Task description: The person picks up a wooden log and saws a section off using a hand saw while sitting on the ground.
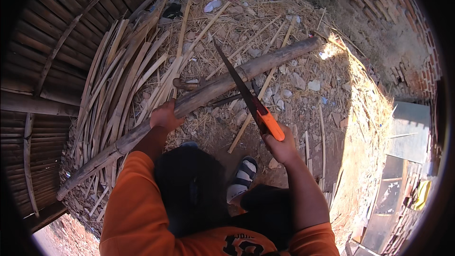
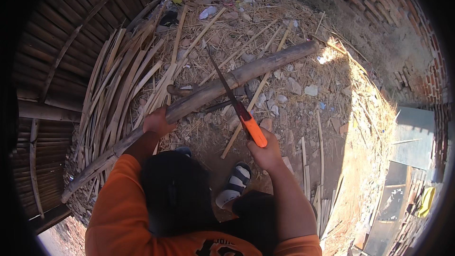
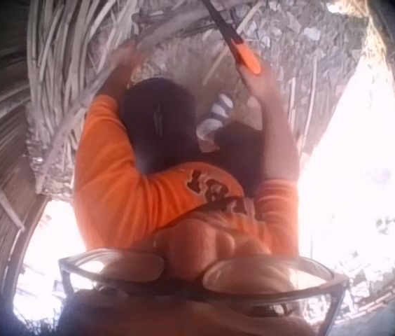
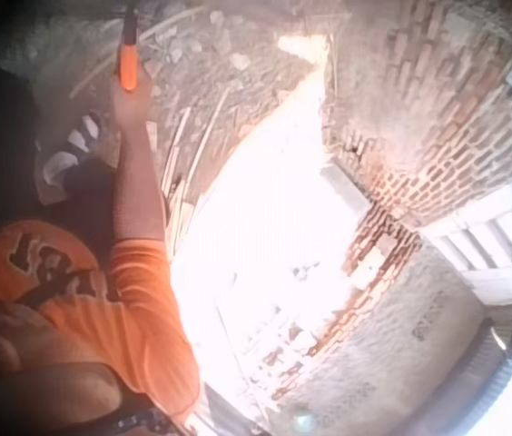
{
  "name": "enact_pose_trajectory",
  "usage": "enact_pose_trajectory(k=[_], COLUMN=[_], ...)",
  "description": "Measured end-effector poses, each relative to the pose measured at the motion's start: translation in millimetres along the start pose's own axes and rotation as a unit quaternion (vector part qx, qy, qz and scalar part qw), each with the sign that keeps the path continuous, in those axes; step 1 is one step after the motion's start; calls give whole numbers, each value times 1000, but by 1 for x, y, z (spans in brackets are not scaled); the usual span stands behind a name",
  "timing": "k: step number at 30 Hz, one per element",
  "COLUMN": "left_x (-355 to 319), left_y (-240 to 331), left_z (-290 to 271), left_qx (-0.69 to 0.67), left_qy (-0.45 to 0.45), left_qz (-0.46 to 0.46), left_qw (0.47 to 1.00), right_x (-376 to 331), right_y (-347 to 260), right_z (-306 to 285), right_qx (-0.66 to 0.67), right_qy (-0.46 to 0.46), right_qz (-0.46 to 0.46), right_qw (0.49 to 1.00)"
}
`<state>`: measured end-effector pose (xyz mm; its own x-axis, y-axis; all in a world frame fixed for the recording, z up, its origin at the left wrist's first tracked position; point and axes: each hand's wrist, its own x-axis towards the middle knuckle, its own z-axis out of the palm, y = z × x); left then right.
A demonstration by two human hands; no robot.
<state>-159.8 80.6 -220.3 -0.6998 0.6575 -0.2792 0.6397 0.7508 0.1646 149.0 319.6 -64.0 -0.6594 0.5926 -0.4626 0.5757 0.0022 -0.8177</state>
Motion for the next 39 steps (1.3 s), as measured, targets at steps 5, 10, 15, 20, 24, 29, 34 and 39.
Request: enact_pose_trajectory(k=[5, 10, 15, 20, 24, 29, 34, 39], left_x=[-3, -7, 1, -4, -3, -2, 4, 2], left_y=[-1, -1, 3, -7, -5, 0, -5, -8], left_z=[-10, 0, 5, 2, -7, 2, 1, 5], left_qx=[5, 12, 0, -4, -19, 4, 3, 3], left_qy=[-16, 22, 9, -21, -37, -15, -16, 7], left_qz=[-18, 1, 5, 0, -18, -12, -9, -6], left_qw=[1000, 1000, 1000, 1000, 999, 1000, 1000, 1000], right_x=[-63, -132, -35, -7, -99, -134, -114, -123], right_y=[3, 2, 19, -5, -5, -15, -11, -6], right_z=[-36, -70, -29, -14, -66, -84, -90, -99], right_qx=[16, 20, 106, 44, 22, 7, -91, 36], right_qy=[-21, -3, -7, 11, -4, -27, -96, 36], right_qz=[75, 34, 41, 48, 66, 24, -18, 56], right_qw=[997, 999, 994, 998, 998, 999, 991, 997])
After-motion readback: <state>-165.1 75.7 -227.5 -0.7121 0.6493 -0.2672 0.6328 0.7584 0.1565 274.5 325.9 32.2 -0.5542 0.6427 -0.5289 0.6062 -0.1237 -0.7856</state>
